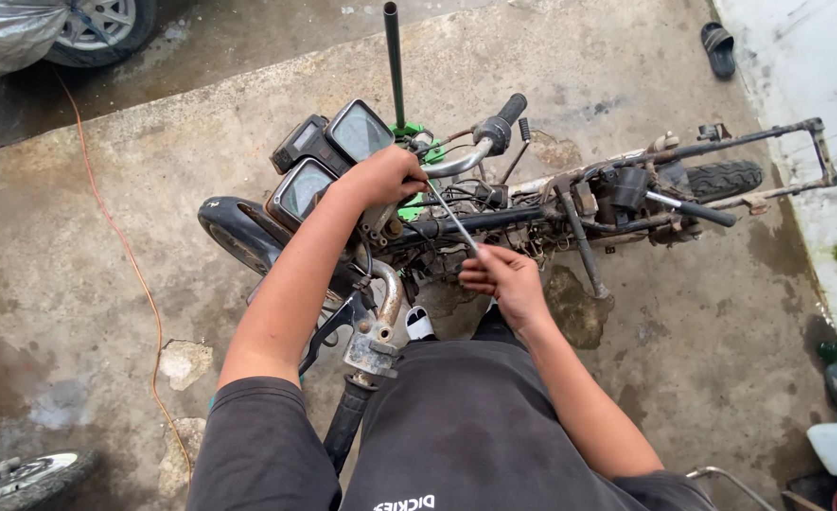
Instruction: Repairing a motorcycle by loosening and adjusting bolts on the front assembly and handlebars using a wrench and hammer
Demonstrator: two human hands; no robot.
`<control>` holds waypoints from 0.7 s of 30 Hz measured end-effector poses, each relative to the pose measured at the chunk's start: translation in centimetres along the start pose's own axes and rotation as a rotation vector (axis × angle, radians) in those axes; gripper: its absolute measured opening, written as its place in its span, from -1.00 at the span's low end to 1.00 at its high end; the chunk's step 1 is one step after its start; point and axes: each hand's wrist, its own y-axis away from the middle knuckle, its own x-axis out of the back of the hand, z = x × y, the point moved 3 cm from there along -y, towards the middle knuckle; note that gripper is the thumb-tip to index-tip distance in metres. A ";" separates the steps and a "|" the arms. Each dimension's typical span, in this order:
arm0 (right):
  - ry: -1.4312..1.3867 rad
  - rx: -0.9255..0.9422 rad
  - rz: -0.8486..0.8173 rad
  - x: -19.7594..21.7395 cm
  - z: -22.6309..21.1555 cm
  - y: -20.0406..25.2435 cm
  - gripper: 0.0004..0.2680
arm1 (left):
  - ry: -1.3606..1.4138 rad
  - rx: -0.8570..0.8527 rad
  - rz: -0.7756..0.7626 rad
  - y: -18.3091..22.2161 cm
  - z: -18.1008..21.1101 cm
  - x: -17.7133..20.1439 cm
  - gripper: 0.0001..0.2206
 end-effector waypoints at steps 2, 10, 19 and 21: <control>0.076 0.000 -0.048 -1.1 0.7 0.6 -0.78 | -0.016 -0.018 -0.019 -0.3 -0.2 -0.1 -0.94; 0.210 -0.053 -0.255 -5.4 2.0 2.0 -0.77 | -0.045 -0.110 -0.055 -0.8 -1.5 -1.0 -0.94; 0.319 -0.163 -0.369 -5.0 1.9 0.7 -0.77 | -0.074 -0.138 -0.045 -1.1 -3.0 -1.9 -0.95; 0.452 -0.154 -0.350 -3.2 1.0 -0.1 -0.77 | -0.094 -0.143 -0.040 -1.1 -2.6 -1.8 -0.96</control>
